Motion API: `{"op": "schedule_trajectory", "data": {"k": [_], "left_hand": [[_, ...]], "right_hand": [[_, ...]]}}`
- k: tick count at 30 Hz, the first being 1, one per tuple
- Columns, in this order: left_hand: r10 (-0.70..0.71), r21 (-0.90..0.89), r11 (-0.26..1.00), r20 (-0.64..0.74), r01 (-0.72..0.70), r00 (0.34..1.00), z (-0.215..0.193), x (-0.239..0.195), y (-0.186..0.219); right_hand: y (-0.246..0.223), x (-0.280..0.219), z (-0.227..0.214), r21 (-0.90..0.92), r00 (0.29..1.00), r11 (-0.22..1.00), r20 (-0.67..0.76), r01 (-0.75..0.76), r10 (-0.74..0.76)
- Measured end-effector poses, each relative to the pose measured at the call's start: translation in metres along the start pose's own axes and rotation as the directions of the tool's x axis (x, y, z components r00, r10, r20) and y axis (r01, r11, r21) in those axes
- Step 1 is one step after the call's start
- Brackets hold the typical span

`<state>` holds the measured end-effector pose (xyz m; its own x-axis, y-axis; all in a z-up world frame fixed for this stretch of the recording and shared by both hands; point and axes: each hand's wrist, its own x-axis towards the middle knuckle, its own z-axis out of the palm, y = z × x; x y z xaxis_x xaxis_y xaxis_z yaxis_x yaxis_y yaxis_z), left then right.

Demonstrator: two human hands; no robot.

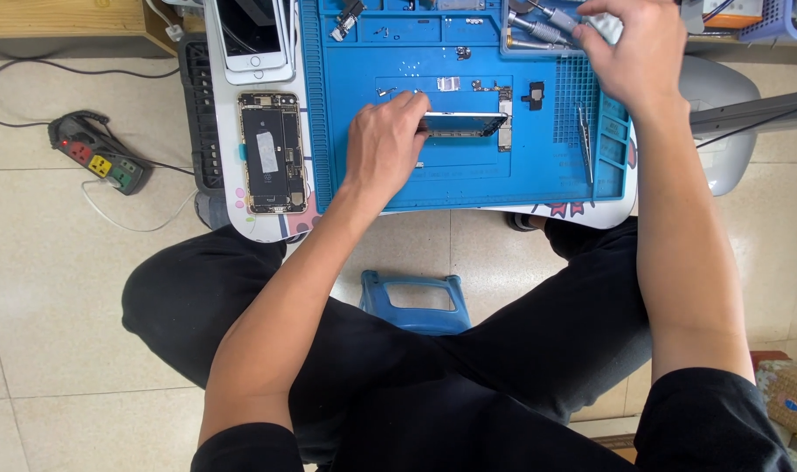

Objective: The person is repairing a disassembled smartphone on a blue work mat. They use tweezers to handle small components and a soldering iron to work on the circuit board. The person also uses a small metal tool to adjust parts on the device.

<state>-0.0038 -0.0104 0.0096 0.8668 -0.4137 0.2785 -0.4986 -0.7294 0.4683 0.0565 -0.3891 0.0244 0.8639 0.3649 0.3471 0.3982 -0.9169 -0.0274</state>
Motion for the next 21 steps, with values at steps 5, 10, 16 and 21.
{"op": "schedule_trajectory", "data": {"k": [5, 10, 16, 21], "left_hand": [[0.011, -0.015, 1.000, -0.021, -0.011, 1.000, 0.003, 0.000, -0.002], [-0.009, -0.014, 1.000, 0.009, 0.009, 1.000, 0.000, 0.001, 0.000], [-0.007, 0.023, 1.000, 0.022, 0.006, 1.000, -0.001, 0.000, 0.001], [-0.010, -0.007, 1.000, 0.010, 0.010, 1.000, -0.002, 0.001, 0.002]], "right_hand": [[-0.050, -0.033, -0.058, -0.114, 0.970, 0.976, 0.137, -0.186, 0.201], [-0.082, -0.070, -0.055, -0.297, 0.719, 0.824, 0.405, -0.482, 0.566], [-0.110, -0.065, -0.063, -0.171, 0.689, 0.815, 0.456, -0.553, 0.563], [-0.118, -0.062, -0.083, 0.390, 0.928, 0.852, 0.267, -0.349, 0.259]]}}
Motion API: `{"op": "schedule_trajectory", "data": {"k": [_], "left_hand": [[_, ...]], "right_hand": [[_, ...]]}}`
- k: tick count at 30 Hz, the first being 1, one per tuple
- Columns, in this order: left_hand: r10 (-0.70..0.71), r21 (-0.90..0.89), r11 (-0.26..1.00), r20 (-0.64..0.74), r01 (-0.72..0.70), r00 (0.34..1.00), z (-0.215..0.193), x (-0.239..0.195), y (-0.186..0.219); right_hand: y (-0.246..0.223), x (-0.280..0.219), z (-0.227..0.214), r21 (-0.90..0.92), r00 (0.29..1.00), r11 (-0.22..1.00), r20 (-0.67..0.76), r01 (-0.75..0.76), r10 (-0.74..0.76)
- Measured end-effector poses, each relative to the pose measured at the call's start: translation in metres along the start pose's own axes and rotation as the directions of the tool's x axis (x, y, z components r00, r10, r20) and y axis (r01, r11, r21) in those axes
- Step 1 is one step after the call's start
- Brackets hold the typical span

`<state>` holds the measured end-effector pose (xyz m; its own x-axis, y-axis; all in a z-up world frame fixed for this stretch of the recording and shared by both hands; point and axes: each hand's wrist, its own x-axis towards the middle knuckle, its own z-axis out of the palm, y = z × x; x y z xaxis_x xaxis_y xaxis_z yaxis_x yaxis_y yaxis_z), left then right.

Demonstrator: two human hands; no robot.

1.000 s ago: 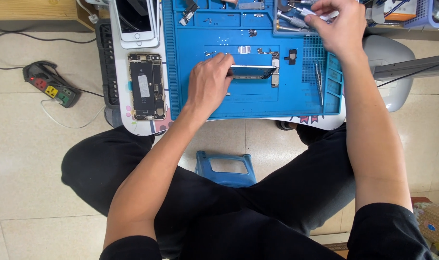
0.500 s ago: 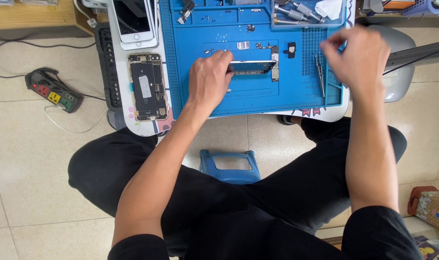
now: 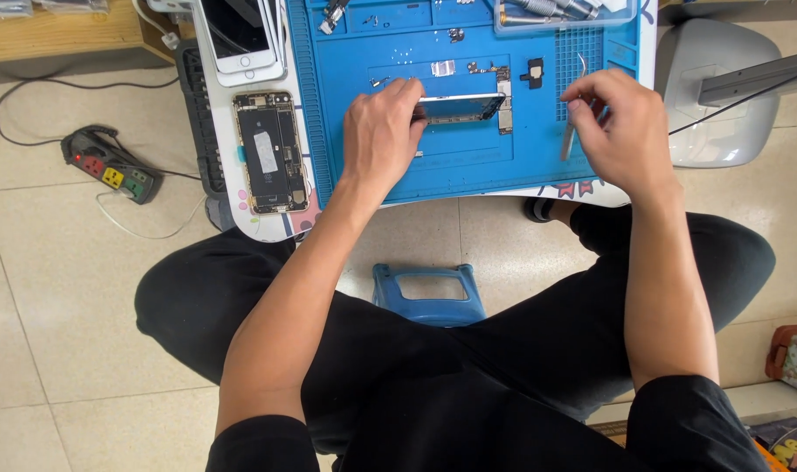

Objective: The person is repairing a disassembled smartphone on a blue work mat. They use tweezers to handle small components and a soldering iron to work on the circuit board. The person also uses a small metal tool to adjust parts on the device.

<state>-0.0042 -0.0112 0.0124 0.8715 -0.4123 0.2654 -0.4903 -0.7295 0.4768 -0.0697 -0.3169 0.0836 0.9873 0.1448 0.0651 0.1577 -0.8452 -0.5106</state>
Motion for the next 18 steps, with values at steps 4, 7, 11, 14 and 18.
{"op": "schedule_trajectory", "data": {"k": [4, 7, 11, 14, 18], "left_hand": [[0.001, 0.017, 1.000, -0.029, -0.001, 1.000, 0.005, 0.000, -0.002], [0.000, 0.029, 1.000, -0.043, 0.001, 0.999, 0.007, -0.001, -0.003], [0.004, 0.008, 1.000, -0.065, -0.004, 0.998, 0.005, -0.002, -0.002], [0.009, -0.008, 1.000, -0.069, -0.010, 0.998, 0.002, -0.002, -0.001], [0.015, -0.026, 1.000, -0.061, -0.017, 0.998, 0.001, -0.001, -0.001]], "right_hand": [[-0.015, -0.004, 0.011, 0.488, 0.998, 0.870, 0.025, -0.061, 0.056], [-0.026, -0.004, 0.028, 0.705, 0.999, 0.708, 0.047, -0.038, 0.006], [-0.057, 0.001, 0.052, 0.715, 0.999, 0.699, -0.034, 0.018, 0.009], [-0.060, 0.002, 0.069, 0.631, 0.994, 0.776, -0.074, -0.015, 0.079], [-0.057, 0.005, 0.081, 0.526, 0.996, 0.850, -0.068, -0.013, 0.057]]}}
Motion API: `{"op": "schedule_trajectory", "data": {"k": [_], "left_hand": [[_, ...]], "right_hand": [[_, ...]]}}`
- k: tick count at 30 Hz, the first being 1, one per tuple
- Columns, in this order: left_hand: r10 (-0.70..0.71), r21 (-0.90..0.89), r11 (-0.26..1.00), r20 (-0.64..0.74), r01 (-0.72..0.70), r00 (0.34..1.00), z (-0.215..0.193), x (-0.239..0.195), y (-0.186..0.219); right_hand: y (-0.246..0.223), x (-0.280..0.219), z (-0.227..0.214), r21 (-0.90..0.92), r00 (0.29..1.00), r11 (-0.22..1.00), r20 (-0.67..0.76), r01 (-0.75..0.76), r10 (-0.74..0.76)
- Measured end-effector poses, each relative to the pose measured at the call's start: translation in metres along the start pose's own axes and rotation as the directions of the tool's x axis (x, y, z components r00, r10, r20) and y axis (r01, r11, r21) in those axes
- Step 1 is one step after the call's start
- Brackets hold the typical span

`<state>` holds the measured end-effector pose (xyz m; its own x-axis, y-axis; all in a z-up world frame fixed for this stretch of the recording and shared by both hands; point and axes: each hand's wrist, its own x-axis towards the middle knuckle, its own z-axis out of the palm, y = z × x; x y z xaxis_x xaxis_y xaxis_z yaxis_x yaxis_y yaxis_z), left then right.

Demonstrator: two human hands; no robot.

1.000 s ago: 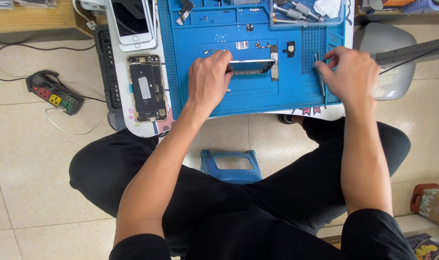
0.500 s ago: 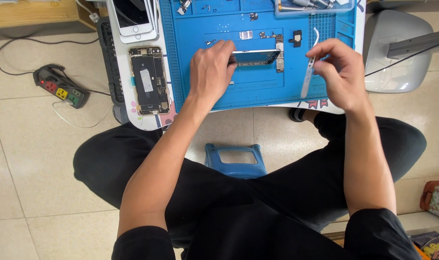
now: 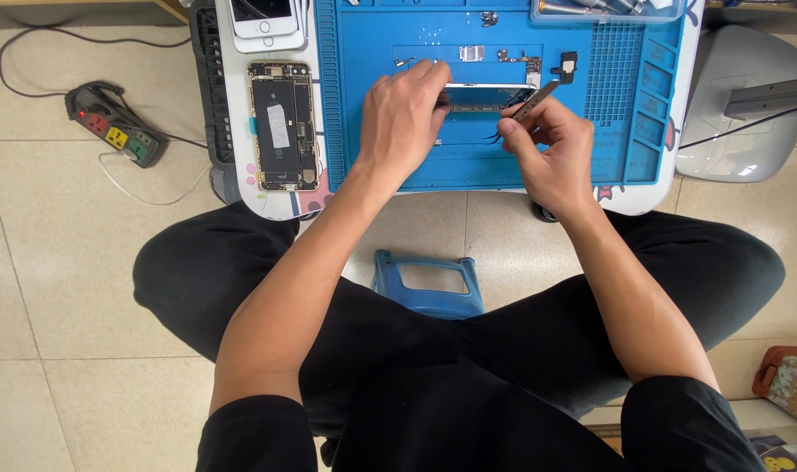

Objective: The person is repairing a disassembled smartphone on a blue work mat. They use tweezers to handle small components and a soldering iron to work on the circuit board. The person also uses a small metal tool to adjust parts on the device.

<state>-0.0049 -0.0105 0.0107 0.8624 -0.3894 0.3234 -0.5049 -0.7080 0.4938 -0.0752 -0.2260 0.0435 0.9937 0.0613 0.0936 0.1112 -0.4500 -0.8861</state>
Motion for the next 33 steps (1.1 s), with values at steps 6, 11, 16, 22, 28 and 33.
{"op": "schedule_trajectory", "data": {"k": [6, 11, 16, 22, 28, 33], "left_hand": [[0.021, -0.038, 0.999, 0.038, -0.019, 0.999, -0.003, 0.001, -0.003], [0.006, -0.027, 1.000, 0.027, -0.005, 1.000, -0.002, -0.001, -0.002], [0.010, -0.048, 0.999, 0.002, -0.010, 1.000, -0.002, -0.001, 0.001], [0.010, -0.037, 0.999, -0.006, -0.010, 1.000, 0.000, -0.001, -0.001], [0.016, -0.047, 0.999, 0.036, -0.014, 0.999, 0.004, -0.001, -0.006], [0.024, -0.051, 0.999, 0.058, -0.021, 0.998, 0.002, 0.000, -0.006]], "right_hand": [[0.005, 0.006, 0.005, -0.310, 0.994, 0.948, 0.102, 0.067, -0.037], [0.008, 0.010, 0.002, -0.448, 0.982, 0.878, 0.157, 0.167, -0.107], [0.011, 0.012, 0.018, -0.234, 0.978, 0.950, 0.080, 0.205, -0.191], [0.019, 0.015, 0.026, -0.241, 0.977, 0.946, 0.052, 0.215, -0.208], [0.020, 0.015, 0.027, -0.225, 0.970, 0.944, 0.048, 0.242, -0.238], [0.019, 0.015, 0.027, -0.248, 0.958, 0.926, 0.079, 0.286, -0.274]]}}
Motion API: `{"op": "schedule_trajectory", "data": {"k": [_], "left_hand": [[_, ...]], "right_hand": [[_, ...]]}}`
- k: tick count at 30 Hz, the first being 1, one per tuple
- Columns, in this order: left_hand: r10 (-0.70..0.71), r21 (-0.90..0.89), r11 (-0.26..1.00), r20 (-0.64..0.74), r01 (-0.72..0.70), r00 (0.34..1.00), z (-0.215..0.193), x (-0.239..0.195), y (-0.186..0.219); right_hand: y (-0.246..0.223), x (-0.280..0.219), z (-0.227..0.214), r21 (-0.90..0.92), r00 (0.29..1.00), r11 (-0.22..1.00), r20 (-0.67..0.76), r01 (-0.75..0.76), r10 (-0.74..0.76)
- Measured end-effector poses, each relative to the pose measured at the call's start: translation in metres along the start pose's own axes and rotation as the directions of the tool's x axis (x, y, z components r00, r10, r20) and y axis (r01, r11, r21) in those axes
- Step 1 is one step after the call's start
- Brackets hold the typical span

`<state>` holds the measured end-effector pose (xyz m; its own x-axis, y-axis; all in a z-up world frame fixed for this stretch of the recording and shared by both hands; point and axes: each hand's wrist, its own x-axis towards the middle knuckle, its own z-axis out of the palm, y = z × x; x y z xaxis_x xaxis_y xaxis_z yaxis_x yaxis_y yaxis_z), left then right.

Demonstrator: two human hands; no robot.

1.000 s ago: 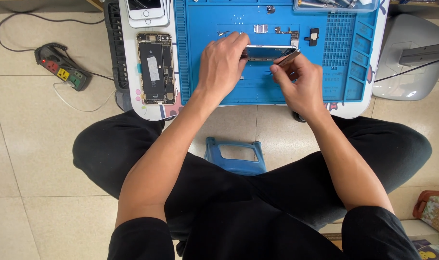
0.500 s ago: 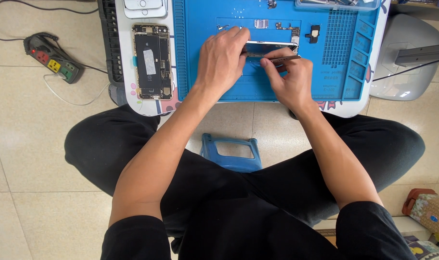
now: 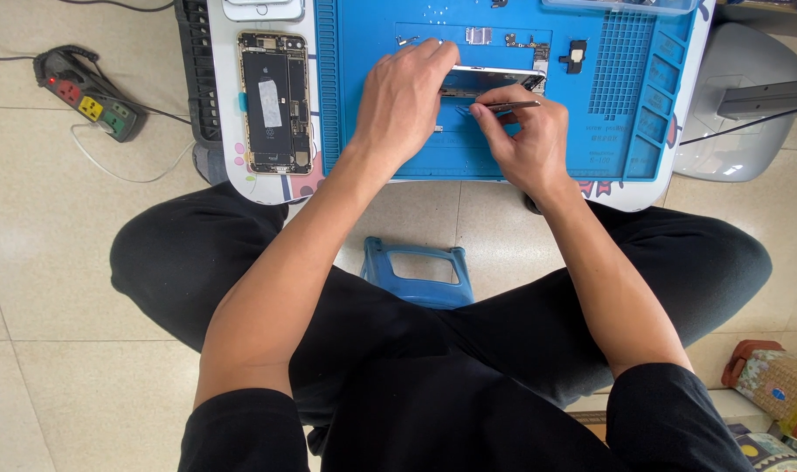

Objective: The person is repairing a disassembled smartphone on a blue work mat. They use tweezers to handle small components and a soldering iron to work on the circuit board. The person also uses a small metal tool to adjust parts on the device.

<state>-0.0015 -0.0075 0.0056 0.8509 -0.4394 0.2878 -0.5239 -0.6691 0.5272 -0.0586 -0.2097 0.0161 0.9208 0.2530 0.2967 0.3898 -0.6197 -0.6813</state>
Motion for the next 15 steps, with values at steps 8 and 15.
{"op": "schedule_trajectory", "data": {"k": [8, 15], "left_hand": [[0.004, -0.009, 1.000, 0.021, -0.004, 1.000, 0.0000, 0.0003, -0.0025], [0.011, -0.009, 1.000, 0.025, -0.011, 1.000, 0.0010, 0.0007, -0.0032]], "right_hand": [[0.0019, -0.0003, 0.0001, 0.004, 1.000, 1.000, 0.001, 0.015, -0.015], [0.0023, -0.0003, -0.0005, 0.006, 1.000, 1.000, 0.002, 0.007, -0.007]]}}
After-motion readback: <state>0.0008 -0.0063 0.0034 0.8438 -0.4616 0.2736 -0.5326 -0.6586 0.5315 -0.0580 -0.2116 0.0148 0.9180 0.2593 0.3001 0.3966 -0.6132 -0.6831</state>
